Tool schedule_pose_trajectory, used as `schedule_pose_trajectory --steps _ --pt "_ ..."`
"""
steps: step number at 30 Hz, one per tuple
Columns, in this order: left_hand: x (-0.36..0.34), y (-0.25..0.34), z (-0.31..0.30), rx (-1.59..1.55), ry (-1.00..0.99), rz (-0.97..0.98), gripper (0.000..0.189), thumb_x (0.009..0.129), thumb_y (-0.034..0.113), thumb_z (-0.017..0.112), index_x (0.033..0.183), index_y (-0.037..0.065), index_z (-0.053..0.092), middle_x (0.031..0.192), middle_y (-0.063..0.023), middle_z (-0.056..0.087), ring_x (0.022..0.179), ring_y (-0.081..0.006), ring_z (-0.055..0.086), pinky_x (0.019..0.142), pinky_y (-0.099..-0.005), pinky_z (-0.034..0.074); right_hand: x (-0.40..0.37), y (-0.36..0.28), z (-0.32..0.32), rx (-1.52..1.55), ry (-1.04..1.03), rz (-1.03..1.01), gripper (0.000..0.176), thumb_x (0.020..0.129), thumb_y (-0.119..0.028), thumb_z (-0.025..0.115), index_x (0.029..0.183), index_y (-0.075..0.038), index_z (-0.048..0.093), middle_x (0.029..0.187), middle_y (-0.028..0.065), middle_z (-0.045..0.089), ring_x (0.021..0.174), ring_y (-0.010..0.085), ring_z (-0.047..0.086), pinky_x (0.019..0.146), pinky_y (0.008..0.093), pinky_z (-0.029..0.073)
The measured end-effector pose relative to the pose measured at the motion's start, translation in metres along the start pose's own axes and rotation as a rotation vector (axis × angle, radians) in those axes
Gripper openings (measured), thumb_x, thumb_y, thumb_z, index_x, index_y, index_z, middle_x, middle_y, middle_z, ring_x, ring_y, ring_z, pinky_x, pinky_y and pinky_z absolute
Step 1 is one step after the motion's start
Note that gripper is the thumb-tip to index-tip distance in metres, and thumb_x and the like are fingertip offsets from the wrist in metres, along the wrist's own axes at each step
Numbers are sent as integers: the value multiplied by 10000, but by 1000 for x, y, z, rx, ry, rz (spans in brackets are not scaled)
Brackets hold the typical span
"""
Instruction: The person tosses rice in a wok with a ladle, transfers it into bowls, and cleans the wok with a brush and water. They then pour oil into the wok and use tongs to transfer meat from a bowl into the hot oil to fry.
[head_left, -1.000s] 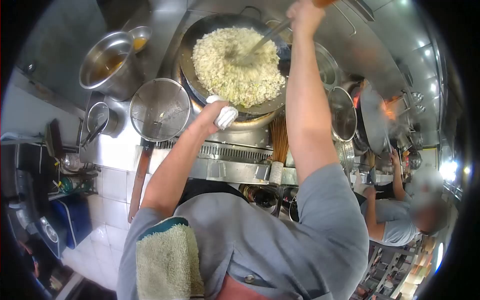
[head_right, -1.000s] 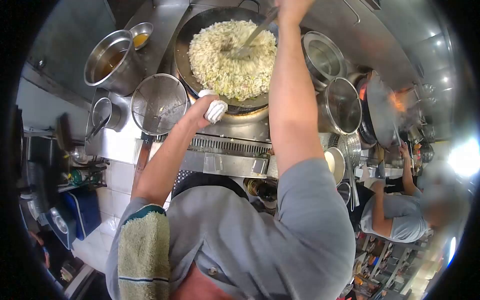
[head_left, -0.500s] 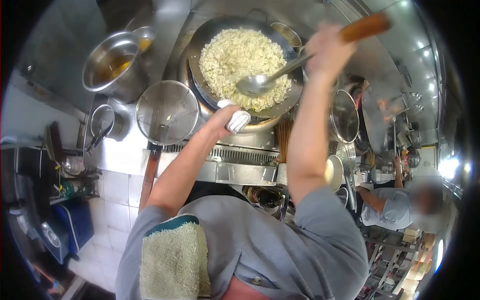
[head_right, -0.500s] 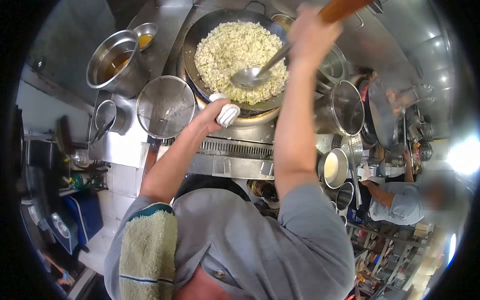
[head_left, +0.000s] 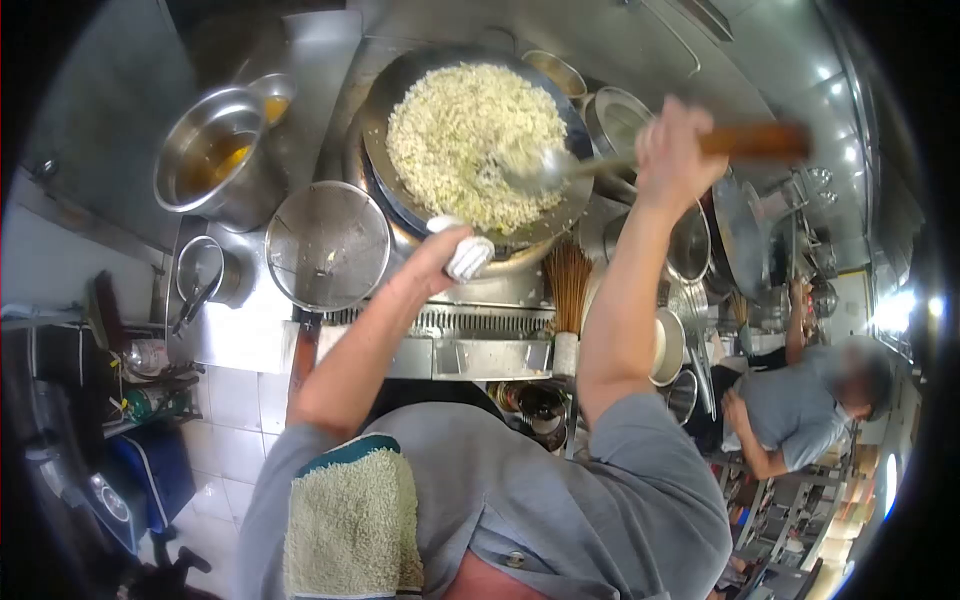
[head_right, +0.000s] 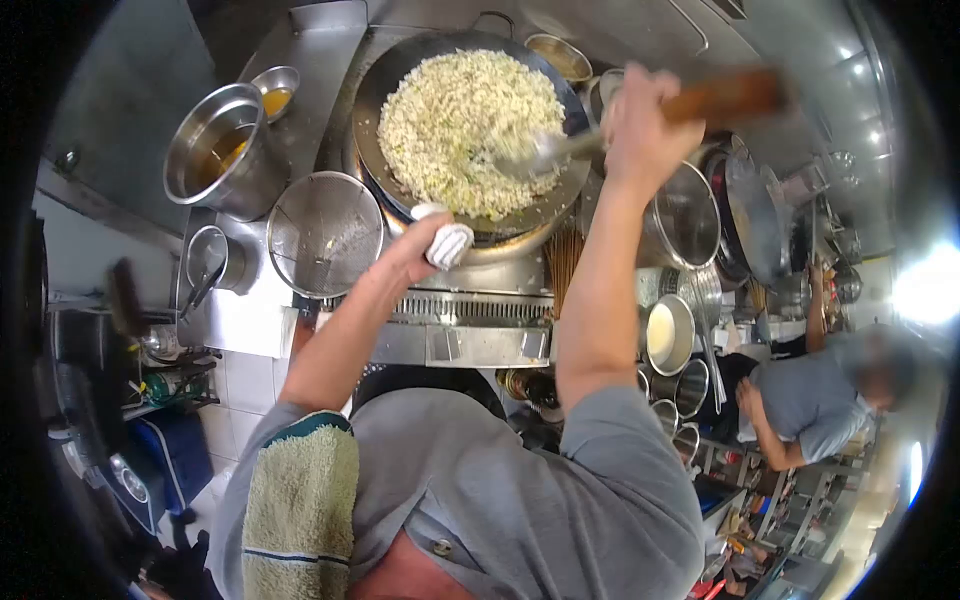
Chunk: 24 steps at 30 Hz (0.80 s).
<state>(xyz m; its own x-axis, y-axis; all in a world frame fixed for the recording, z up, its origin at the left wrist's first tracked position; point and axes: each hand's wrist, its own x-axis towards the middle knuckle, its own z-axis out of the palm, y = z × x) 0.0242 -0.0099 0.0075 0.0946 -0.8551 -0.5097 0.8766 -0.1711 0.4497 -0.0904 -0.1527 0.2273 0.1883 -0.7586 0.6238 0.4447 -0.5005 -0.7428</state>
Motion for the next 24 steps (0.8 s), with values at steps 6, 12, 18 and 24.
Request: schedule_pose_trajectory --steps 6,12,18,24 --pt "13 -8 -12 -12 6 6 120 935 195 463 943 85 512 807 -91 609 707 -220 613 620 -428 529 89 12 36 140 -42 -114 330 813 -22 602 604 -114 364 465 -34 321 345 82 309 343 258 219" --pt "10 -14 -23 -35 7 -14 149 939 256 467 941 132 550 894 -70 611 818 -255 633 665 -420 522 121 115 37 227 107 171 304 829 -97 550 567 -149 406 450 -42 345 319 97 347 297 267 244" --pt "39 -20 -25 116 207 79 216 943 277 480 1011 79 535 903 -130 656 807 -278 646 656 -450 523 38 45 45 -119 241 -117 194 818 -141 575 654 -41 551 554 48 525 486 204 538 474 353 434" --pt "-107 -72 43 -119 150 193 194 965 206 453 1097 73 502 953 -87 613 800 -200 627 634 -331 543 85 -11 7 96 101 133 316 802 -46 586 555 -113 400 460 -48 352 344 74 309 349 271 219"
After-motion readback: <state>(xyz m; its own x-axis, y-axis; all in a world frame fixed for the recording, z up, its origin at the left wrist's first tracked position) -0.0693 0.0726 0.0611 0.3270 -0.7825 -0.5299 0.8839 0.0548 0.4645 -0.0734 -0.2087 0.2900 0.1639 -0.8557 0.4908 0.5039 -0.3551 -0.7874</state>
